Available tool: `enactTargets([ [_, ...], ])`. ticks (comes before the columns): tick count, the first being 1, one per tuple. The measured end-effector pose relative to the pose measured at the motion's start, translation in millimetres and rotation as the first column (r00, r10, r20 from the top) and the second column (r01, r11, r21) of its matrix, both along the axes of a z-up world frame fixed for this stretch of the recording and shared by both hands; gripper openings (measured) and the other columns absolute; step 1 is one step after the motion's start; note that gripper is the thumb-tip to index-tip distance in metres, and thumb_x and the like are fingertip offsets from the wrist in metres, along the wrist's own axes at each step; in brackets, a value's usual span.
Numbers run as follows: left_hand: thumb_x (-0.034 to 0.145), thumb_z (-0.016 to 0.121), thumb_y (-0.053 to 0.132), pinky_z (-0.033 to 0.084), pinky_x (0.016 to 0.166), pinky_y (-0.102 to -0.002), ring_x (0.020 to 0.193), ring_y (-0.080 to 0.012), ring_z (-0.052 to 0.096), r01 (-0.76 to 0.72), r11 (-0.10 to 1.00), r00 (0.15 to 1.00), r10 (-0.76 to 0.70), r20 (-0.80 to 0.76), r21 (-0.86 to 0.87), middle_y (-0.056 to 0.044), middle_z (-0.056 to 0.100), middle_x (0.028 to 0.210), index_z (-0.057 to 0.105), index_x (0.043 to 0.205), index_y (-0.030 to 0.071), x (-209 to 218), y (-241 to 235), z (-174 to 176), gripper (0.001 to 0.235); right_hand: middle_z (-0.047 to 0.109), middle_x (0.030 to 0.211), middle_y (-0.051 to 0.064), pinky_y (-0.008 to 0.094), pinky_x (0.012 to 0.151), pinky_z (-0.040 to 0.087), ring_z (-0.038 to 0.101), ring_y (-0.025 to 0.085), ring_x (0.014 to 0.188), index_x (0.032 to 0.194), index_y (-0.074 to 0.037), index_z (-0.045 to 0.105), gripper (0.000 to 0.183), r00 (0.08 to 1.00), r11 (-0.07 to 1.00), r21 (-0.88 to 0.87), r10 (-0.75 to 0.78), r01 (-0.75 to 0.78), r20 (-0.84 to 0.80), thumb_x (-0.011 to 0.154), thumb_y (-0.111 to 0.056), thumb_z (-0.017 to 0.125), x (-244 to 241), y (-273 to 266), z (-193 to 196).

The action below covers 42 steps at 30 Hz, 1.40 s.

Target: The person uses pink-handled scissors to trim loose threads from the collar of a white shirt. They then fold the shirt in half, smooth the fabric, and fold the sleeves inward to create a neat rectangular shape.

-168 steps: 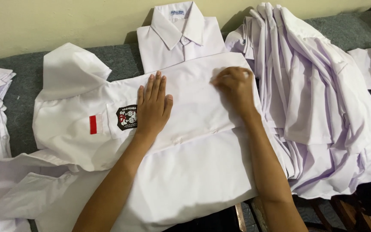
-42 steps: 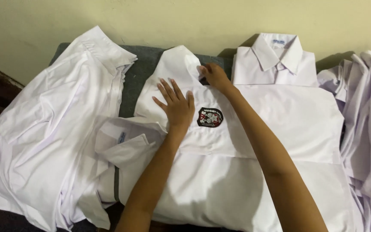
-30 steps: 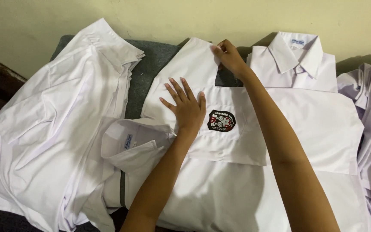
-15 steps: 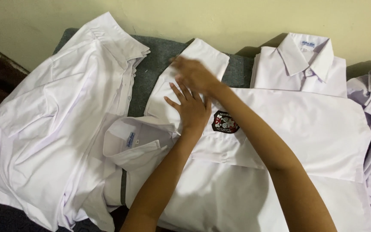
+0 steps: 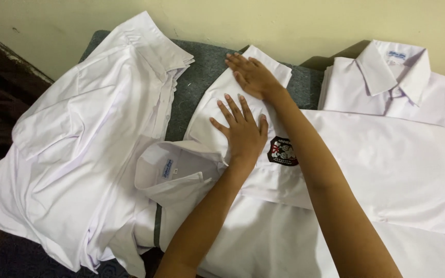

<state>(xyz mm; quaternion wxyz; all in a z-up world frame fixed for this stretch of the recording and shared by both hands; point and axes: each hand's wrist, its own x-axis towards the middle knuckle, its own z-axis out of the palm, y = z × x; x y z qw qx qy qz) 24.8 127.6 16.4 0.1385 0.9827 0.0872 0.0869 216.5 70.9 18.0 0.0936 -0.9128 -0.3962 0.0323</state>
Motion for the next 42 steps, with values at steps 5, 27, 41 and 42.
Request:
enactTargets([
  [5, 0.101, 0.034, 0.056, 0.014, 0.113, -0.077, 0.155, -0.0472, 0.01, -0.12, 0.98, 0.982, 0.094, 0.164, 0.161, -0.027, 0.013, 0.168, 0.023, 0.162, 0.006, 8.3, -5.3, -26.4, 0.079, 0.02, 0.17, 0.01, 0.05, 0.125, 0.012, 0.014, 0.025, 0.158, 0.162, -0.011, 0.021, 0.062, 0.995, 0.987, 0.151, -0.046, 0.059, -0.087, 0.107, -0.038, 0.013, 7.6, -2.6, 12.2],
  [27, 0.102, 0.04, 0.048, 0.001, 0.11, -0.081, 0.153, -0.0555, 0.006, -0.03, 0.997, 0.996, 0.024, 0.082, 0.068, -0.037, 0.014, 0.165, 0.027, 0.156, -0.011, 6.8, -0.8, -9.7, 0.081, 0.022, 0.171, 0.007, 0.053, 0.127, 0.017, 0.018, 0.03, 0.157, 0.164, -0.015, 0.021, 0.058, 0.999, 0.997, -0.065, 0.035, -0.037, -0.039, 0.113, -0.041, 0.011, -16.4, -41.0, 12.1],
  [41, 0.102, 0.04, 0.033, 0.002, 0.107, -0.084, 0.152, -0.0581, 0.007, 0.009, 0.998, 0.997, -0.014, 0.081, 0.062, -0.039, 0.011, 0.164, 0.024, 0.157, -0.011, 1.4, -1.1, -13.1, 0.072, 0.028, 0.166, 0.023, 0.057, 0.123, 0.021, 0.028, 0.039, 0.152, 0.165, -0.007, 0.023, 0.054, 0.994, 0.924, 0.368, -0.108, 0.102, -0.005, 0.115, -0.029, 0.021, -143.2, -43.2, 49.4],
  [42, 0.102, 0.04, 0.033, 0.002, 0.107, -0.084, 0.152, -0.0581, 0.007, 0.014, 0.998, 0.997, -0.018, 0.08, 0.055, -0.039, 0.011, 0.164, 0.024, 0.157, -0.011, 5.7, 0.5, -23.5, 0.072, 0.028, 0.166, 0.023, 0.057, 0.123, 0.021, 0.028, 0.039, 0.152, 0.165, -0.007, 0.023, 0.054, 0.994, 0.926, 0.361, -0.113, 0.107, -0.006, 0.115, -0.029, 0.021, -167.0, -51.5, 39.7],
])
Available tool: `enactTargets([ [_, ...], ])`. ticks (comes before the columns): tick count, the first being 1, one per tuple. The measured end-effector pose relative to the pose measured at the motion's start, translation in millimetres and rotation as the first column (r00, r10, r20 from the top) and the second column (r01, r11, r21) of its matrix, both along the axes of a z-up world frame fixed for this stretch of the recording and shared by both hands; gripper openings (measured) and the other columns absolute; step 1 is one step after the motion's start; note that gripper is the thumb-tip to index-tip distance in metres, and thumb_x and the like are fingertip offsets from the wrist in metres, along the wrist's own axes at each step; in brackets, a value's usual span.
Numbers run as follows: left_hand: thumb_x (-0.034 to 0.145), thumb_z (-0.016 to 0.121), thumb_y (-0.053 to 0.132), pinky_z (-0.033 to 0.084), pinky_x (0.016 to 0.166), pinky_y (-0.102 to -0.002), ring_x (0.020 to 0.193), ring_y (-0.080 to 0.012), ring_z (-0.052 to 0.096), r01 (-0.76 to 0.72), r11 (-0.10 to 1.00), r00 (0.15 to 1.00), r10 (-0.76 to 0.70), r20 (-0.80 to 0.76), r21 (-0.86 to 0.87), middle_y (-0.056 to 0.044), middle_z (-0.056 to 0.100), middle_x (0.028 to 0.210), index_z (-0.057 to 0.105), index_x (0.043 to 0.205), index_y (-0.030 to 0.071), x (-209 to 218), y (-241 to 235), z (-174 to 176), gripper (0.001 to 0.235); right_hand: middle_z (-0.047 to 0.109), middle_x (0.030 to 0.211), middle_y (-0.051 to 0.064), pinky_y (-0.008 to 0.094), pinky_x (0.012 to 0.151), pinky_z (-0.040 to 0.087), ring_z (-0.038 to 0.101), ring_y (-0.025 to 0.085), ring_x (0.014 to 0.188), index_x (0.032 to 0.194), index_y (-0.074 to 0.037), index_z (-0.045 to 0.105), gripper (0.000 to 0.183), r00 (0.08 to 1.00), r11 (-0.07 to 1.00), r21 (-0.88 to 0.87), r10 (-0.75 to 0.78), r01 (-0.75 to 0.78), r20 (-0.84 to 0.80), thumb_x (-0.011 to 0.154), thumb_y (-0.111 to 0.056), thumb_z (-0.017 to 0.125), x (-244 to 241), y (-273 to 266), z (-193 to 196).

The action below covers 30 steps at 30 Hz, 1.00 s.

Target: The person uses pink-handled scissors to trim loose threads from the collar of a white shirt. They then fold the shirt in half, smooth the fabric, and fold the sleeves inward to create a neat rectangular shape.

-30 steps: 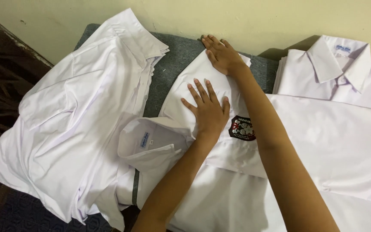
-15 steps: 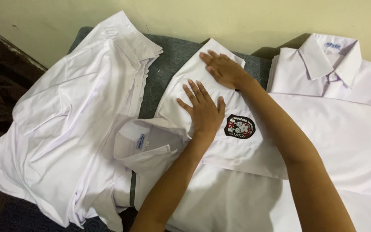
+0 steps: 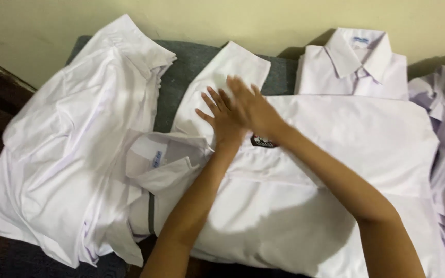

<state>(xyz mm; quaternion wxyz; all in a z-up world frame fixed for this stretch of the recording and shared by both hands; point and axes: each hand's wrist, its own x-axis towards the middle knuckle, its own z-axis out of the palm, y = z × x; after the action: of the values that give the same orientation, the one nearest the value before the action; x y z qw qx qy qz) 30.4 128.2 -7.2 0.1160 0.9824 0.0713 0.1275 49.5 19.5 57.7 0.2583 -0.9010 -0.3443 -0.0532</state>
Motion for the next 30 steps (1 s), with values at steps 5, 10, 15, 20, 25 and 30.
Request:
enactTargets([
  [5, 0.105, 0.044, 0.045, 0.005, 0.106, -0.085, 0.151, -0.0592, 0.008, -0.02, 0.996, 0.998, 0.015, 0.056, 0.085, -0.039, 0.014, 0.163, 0.024, 0.158, -0.01, 5.6, -3.6, -7.3, 0.078, 0.02, 0.172, 0.008, 0.05, 0.123, 0.012, 0.018, 0.025, 0.158, 0.166, -0.013, 0.021, 0.061, 0.981, 0.959, -0.282, 0.047, 0.007, 0.186, 0.111, -0.041, 0.018, -120.3, -49.4, -26.4],
  [10, 0.102, 0.049, 0.05, 0.004, 0.102, -0.087, 0.15, -0.0585, 0.009, -0.012, 0.998, 0.989, 0.002, 0.151, 0.061, -0.039, 0.018, 0.161, 0.031, 0.156, -0.01, 13.5, 1.5, -22.5, 0.082, 0.019, 0.172, 0.005, 0.048, 0.125, 0.014, 0.018, 0.023, 0.157, 0.165, -0.018, 0.019, 0.06, 0.997, 0.867, -0.492, -0.059, 0.079, 0.057, 0.111, -0.043, 0.019, -164.7, -124.4, -46.2],
  [15, 0.099, 0.059, 0.047, 0.008, 0.098, -0.09, 0.145, -0.0624, 0.013, -0.005, 0.988, 0.963, -0.037, 0.265, 0.156, -0.043, 0.021, 0.157, 0.038, 0.152, -0.012, 13.5, 2.4, -32.4, 0.083, 0.03, 0.17, 0.003, 0.048, 0.124, 0.021, 0.028, 0.022, 0.155, 0.165, -0.019, 0.028, 0.059, 0.963, 0.808, -0.523, -0.227, 0.271, 0.148, 0.111, -0.043, 0.024, -197.4, -202.4, -49.1],
  [20, 0.112, 0.037, 0.056, 0.019, 0.11, -0.082, 0.15, -0.051, 0.012, -0.046, 0.979, 0.999, 0.041, 0.033, 0.199, -0.03, 0.013, 0.164, 0.024, 0.163, -0.002, 8.8, 3.3, -11.0, 0.078, 0.017, 0.171, 0.003, 0.048, 0.126, 0.006, 0.011, 0.021, 0.158, 0.164, -0.017, 0.016, 0.064, 0.876, 0.82, -0.369, -0.481, 0.436, -0.034, 0.109, -0.049, 0.01, -238.1, -248.1, -9.6],
  [25, 0.112, 0.035, 0.043, 0.009, 0.108, -0.085, 0.15, -0.0471, 0.003, 0.129, 0.99, 0.991, -0.13, 0.014, 0.05, -0.025, 0.009, 0.166, 0.024, 0.164, 0.0, -4.1, 1.4, 19.3, 0.069, 0.035, 0.169, 0.017, 0.068, 0.117, 0.015, 0.025, 0.034, 0.159, 0.16, -0.001, 0.039, 0.059, 0.789, 0.677, -0.405, -0.518, 0.615, 0.331, 0.115, -0.037, 0.024, -269.4, -306.5, -42.2],
  [30, 0.114, 0.039, 0.031, 0.012, 0.127, -0.062, 0.159, -0.0338, -0.001, 0.472, 0.859, 0.873, -0.424, 0.243, -0.197, -0.011, 0.009, 0.173, 0.019, 0.165, 0.009, -35.9, -36.4, 38.2, 0.06, 0.045, 0.162, 0.011, 0.077, 0.12, 0.013, 0.039, 0.033, 0.152, 0.151, -0.014, 0.048, 0.058, 0.858, 0.762, -0.397, -0.426, 0.511, 0.288, 0.095, -0.001, 0.055, -280.9, -252.1, -32.2],
])
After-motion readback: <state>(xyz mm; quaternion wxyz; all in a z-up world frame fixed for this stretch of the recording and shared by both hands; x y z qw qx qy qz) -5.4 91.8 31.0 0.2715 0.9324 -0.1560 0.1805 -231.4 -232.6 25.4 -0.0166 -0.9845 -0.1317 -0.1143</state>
